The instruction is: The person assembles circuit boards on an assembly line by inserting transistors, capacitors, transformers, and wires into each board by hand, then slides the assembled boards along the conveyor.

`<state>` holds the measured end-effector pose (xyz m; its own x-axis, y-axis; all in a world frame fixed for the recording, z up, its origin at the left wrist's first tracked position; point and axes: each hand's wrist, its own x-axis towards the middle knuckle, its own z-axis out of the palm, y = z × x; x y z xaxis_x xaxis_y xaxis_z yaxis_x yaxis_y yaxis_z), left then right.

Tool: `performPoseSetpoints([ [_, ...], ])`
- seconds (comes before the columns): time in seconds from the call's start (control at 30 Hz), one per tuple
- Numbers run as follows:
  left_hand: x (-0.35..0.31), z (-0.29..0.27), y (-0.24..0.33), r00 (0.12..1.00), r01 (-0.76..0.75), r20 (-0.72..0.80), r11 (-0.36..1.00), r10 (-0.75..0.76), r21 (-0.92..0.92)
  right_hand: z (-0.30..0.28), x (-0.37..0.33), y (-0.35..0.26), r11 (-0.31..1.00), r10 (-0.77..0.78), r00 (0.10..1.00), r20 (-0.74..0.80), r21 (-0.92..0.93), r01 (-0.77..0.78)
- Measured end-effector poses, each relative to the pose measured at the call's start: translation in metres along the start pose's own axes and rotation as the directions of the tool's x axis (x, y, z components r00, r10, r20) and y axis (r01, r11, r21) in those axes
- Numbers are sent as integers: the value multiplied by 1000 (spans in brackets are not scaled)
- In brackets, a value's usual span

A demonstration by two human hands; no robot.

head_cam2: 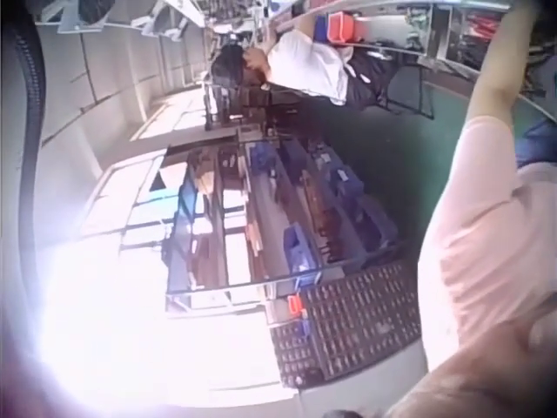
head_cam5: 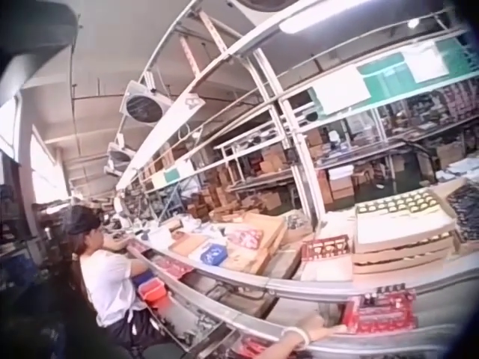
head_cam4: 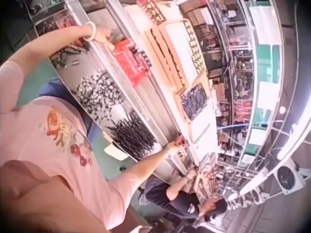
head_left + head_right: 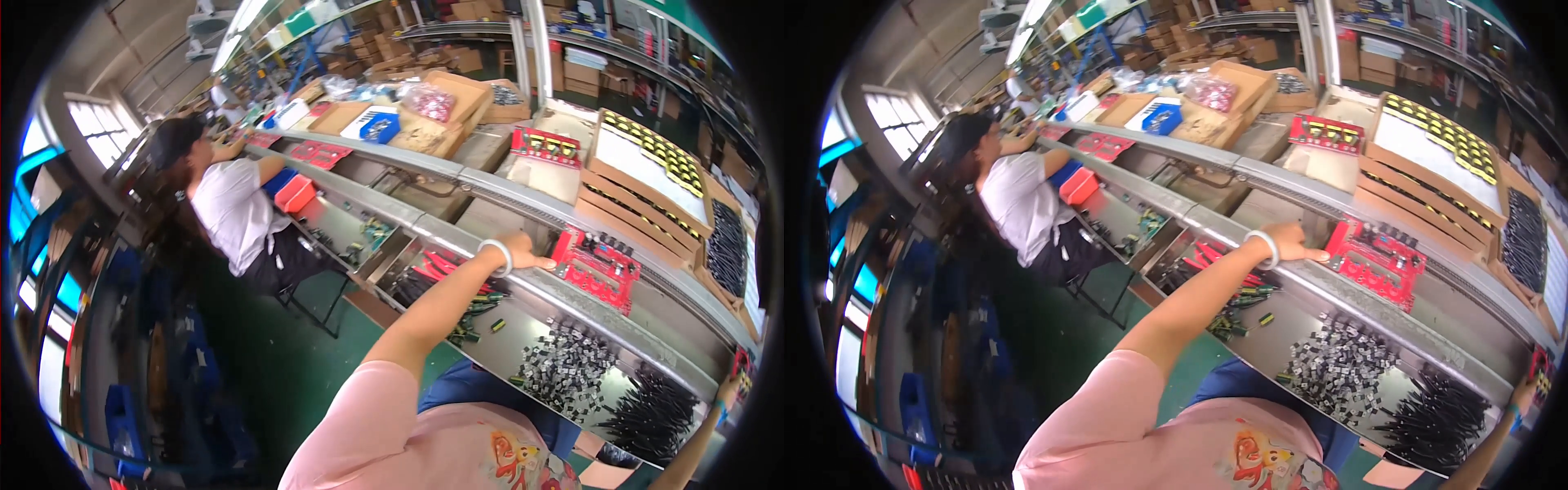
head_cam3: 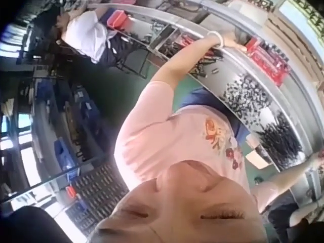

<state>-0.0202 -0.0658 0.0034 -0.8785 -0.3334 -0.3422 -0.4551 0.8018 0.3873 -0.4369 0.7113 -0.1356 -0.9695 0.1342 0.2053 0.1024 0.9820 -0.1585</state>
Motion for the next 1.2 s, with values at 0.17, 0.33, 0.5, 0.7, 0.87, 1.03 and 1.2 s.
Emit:
performPoseSetpoints([
  [0.17, -9, 1, -14, 998, -28, 49, 999, 26, 27, -3, -24, -21, 999, 52, 993, -110, -2, -52],
  [0.33, -14, -2, 7, 989, -62, 137, 996, 53, 65, -45, -58, -18, 986, 143, 963, -229, -56, -160],
  [0.5, -21, -3, 4, 995, -70, 83, 989, 60, 131, -57, -89, -82, 981, 144, 931, -334, -78, -179],
  [0.7, -24, -3, 4, 997, -29, 80, 995, 21, 98, -73, -101, -103, 966, 208, 937, -282, -92, -243],
  [0.87, -22, 3, 0, 998, 24, 49, 996, -28, 82, -83, -101, -104, 970, 213, 963, -167, -78, -229],
  [1.03, -18, -3, -1, 990, 45, 127, 994, -57, 97, -68, -94, -92, 995, 99, 965, -242, 23, -97],
  [1.2, -25, -3, 3, 992, 84, 79, 988, -95, 130, -68, -97, -116, 992, 109, 964, -241, 82, -92],
])
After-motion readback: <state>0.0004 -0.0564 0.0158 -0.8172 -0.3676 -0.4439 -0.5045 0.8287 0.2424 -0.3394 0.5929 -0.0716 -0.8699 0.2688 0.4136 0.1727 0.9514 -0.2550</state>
